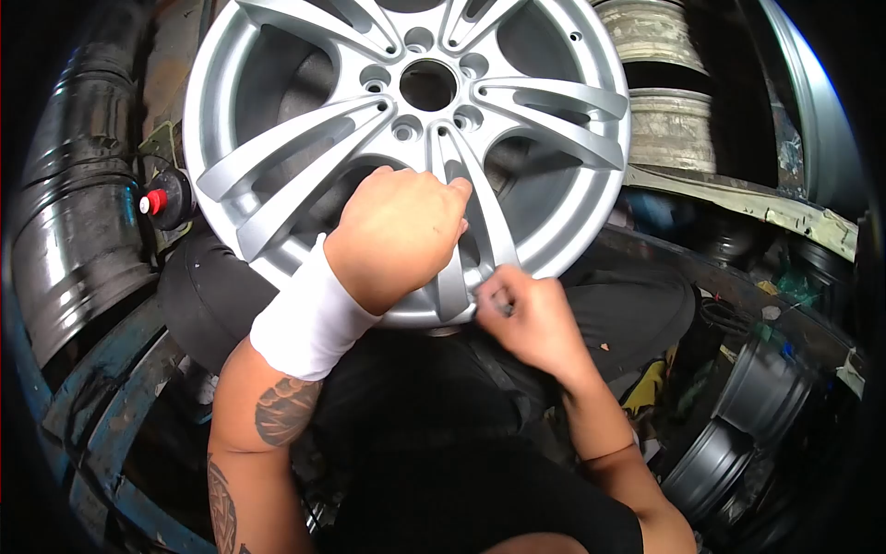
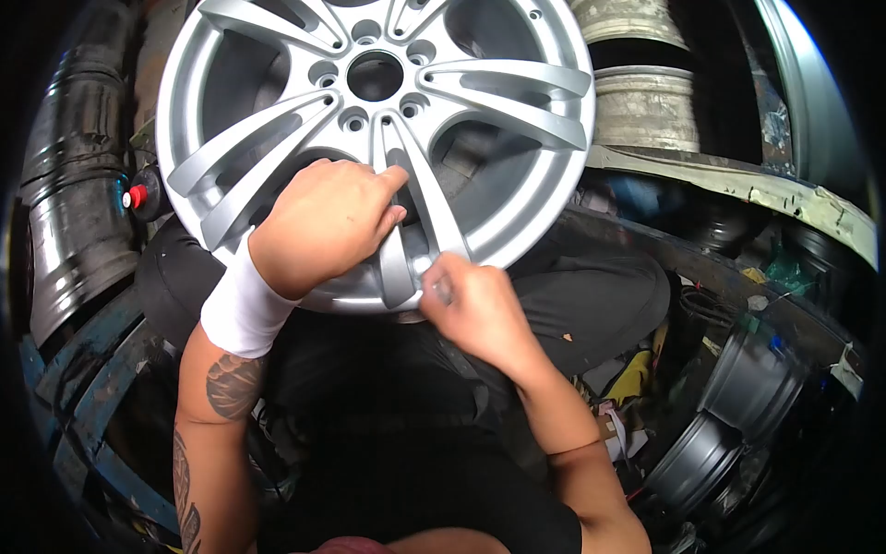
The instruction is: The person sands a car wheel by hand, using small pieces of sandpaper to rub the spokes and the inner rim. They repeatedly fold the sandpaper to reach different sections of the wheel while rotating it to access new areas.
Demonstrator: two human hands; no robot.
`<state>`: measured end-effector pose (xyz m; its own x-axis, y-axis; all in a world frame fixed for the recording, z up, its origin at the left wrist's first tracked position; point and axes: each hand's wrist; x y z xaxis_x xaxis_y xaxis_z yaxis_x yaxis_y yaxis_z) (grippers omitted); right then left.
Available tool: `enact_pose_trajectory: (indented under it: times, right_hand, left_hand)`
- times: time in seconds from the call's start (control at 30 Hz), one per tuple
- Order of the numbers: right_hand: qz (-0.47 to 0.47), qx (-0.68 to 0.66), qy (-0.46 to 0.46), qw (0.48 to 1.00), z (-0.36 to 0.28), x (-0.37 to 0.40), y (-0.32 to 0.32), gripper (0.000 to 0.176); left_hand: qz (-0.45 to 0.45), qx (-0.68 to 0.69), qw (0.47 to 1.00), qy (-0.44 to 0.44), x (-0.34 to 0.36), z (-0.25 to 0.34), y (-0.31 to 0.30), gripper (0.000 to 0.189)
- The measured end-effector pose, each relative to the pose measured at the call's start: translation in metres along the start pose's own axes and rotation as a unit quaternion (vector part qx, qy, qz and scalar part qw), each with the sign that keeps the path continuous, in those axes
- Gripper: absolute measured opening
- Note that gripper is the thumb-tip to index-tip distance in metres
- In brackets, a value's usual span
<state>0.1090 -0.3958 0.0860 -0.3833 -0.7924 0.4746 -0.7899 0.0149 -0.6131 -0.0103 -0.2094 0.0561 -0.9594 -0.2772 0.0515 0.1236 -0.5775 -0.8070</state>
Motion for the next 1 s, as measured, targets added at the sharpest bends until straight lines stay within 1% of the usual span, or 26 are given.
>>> enact_pose_trajectory:
  times: [0.03, 0.07, 0.17, 0.2, 0.23, 0.27, 0.3, 0.37, 0.4, 0.5, 0.53, 0.57, 0.63, 0.7, 0.73, 0.77, 0.8, 0.83, 0.87, 0.9, 0.93, 0.97, 1.0]
  right_hand:
    - [0.005, -0.002, -0.034, 0.999, 0.002, 0.001, 0.007, 0.009]
    - [-0.019, -0.016, -0.017, 1.0, -0.001, 0.004, 0.001, 0.01]
    - [-0.036, 0.008, 0.061, 0.997, -0.01, -0.001, -0.013, 0.01]
    - [0.003, -0.02, 0.017, 1.0, -0.003, -0.003, -0.001, 0.01]
    - [-0.012, -0.001, -0.022, 1.0, -0.001, -0.001, 0.004, 0.009]
    - [-0.031, 0.004, -0.006, 0.999, -0.003, 0.001, -0.001, 0.01]
    - [-0.055, 0.009, 0.01, 0.998, -0.007, 0.003, -0.006, 0.01]
    - [-0.038, 0.005, 0.03, 0.999, -0.007, 0.0, -0.009, 0.01]
    - [-0.026, 0.004, 0.041, 0.999, -0.006, 0.0, -0.011, 0.011]
    - [-0.016, -0.004, -0.026, 1.0, -0.001, 0.006, 0.002, 0.011]
    - [-0.056, -0.001, -0.001, 0.998, -0.002, 0.004, -0.009, 0.01]
    - [-0.053, -0.033, 0.024, 0.998, 0.001, 0.004, -0.013, 0.01]
    - [0.007, -0.046, 0.015, 0.999, 0.004, 0.001, -0.005, 0.01]
    - [-0.053, -0.002, -0.027, 0.998, 0.003, 0.005, -0.003, 0.009]
    - [-0.07, -0.055, -0.039, 0.995, 0.007, 0.003, -0.012, 0.005]
    - [-0.073, -0.093, -0.017, 0.993, 0.008, 0.002, -0.018, 0.005]
    - [-0.072, -0.131, 0.002, 0.989, 0.008, -0.001, -0.027, 0.005]
    - [-0.069, -0.17, 0.022, 0.983, 0.007, -0.005, -0.035, 0.006]
    - [-0.049, -0.212, -0.021, 0.976, 0.006, -0.013, -0.042, 0.01]
    - [-0.042, -0.222, -0.062, 0.972, 0.009, -0.019, -0.046, 0.012]
    - [-0.061, -0.27, -0.069, 0.959, 0.011, -0.024, -0.05, 0.013]
    - [-0.084, -0.317, -0.077, 0.942, 0.014, -0.029, -0.054, 0.014]
    - [-0.087, -0.319, -0.112, 0.937, 0.021, -0.036, -0.055, 0.017]
  left_hand:
    - [-0.003, -0.004, 1.0, 0.0, -0.001, 0.0, 0.0, 0.02]
    - [-0.005, -0.008, 1.0, -0.004, -0.001, -0.001, -0.001, 0.02]
    - [0.036, 0.006, 0.999, 0.02, 0.003, -0.003, 0.0, 0.021]
    - [0.024, 0.002, 1.0, 0.013, 0.003, -0.002, 0.001, 0.021]
    - [0.012, -0.002, 1.0, 0.01, 0.002, -0.001, 0.002, 0.021]
    - [0.002, -0.009, 1.0, 0.005, 0.0, -0.002, 0.001, 0.021]
    - [0.016, -0.012, 1.0, 0.01, 0.0, -0.003, 0.0, 0.021]
    - [0.035, -0.014, 0.999, 0.021, 0.004, -0.002, 0.0, 0.021]
    - [0.023, -0.014, 1.0, 0.013, 0.004, -0.001, -0.001, 0.021]
    - [-0.004, -0.007, 1.0, 0.003, -0.002, 0.0, -0.003, 0.021]
    - [-0.012, 0.001, 1.0, -0.002, -0.001, -0.001, -0.004, 0.021]
    - [-0.023, 0.01, 1.0, -0.007, 0.001, 0.0, -0.004, 0.021]
    - [-0.067, 0.015, 0.998, -0.016, 0.001, 0.005, -0.01, 0.021]
    - [-0.098, 0.033, 0.995, -0.009, -0.003, 0.009, -0.016, 0.021]
    - [-0.109, 0.05, 0.993, -0.007, -0.002, 0.01, -0.019, 0.021]
    - [-0.124, 0.068, 0.99, -0.003, 0.0, 0.012, -0.022, 0.022]
    - [-0.123, 0.114, 0.986, 0.005, 0.0, 0.016, -0.027, 0.024]
    - [-0.088, 0.142, 0.985, 0.046, 0.001, 0.016, -0.025, 0.022]
    - [-0.107, 0.16, 0.98, 0.05, -0.002, 0.019, -0.027, 0.021]
    - [-0.124, 0.176, 0.975, 0.052, -0.007, 0.022, -0.032, 0.02]
    - [-0.136, 0.196, 0.971, 0.029, -0.011, 0.026, -0.037, 0.017]
    - [-0.105, 0.219, 0.97, 0.023, -0.013, 0.027, -0.036, 0.014]
    - [-0.076, 0.227, 0.971, 0.022, -0.014, 0.026, -0.036, 0.014]
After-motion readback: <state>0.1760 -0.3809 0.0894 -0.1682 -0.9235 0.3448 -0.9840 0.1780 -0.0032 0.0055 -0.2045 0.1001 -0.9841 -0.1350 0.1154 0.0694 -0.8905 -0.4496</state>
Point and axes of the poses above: each hand's wrist, its own x-axis away from the middle knuckle, its own y-axis out of the palm, z = x × y, and after that the axes turned 2 degrees about y, right-handed
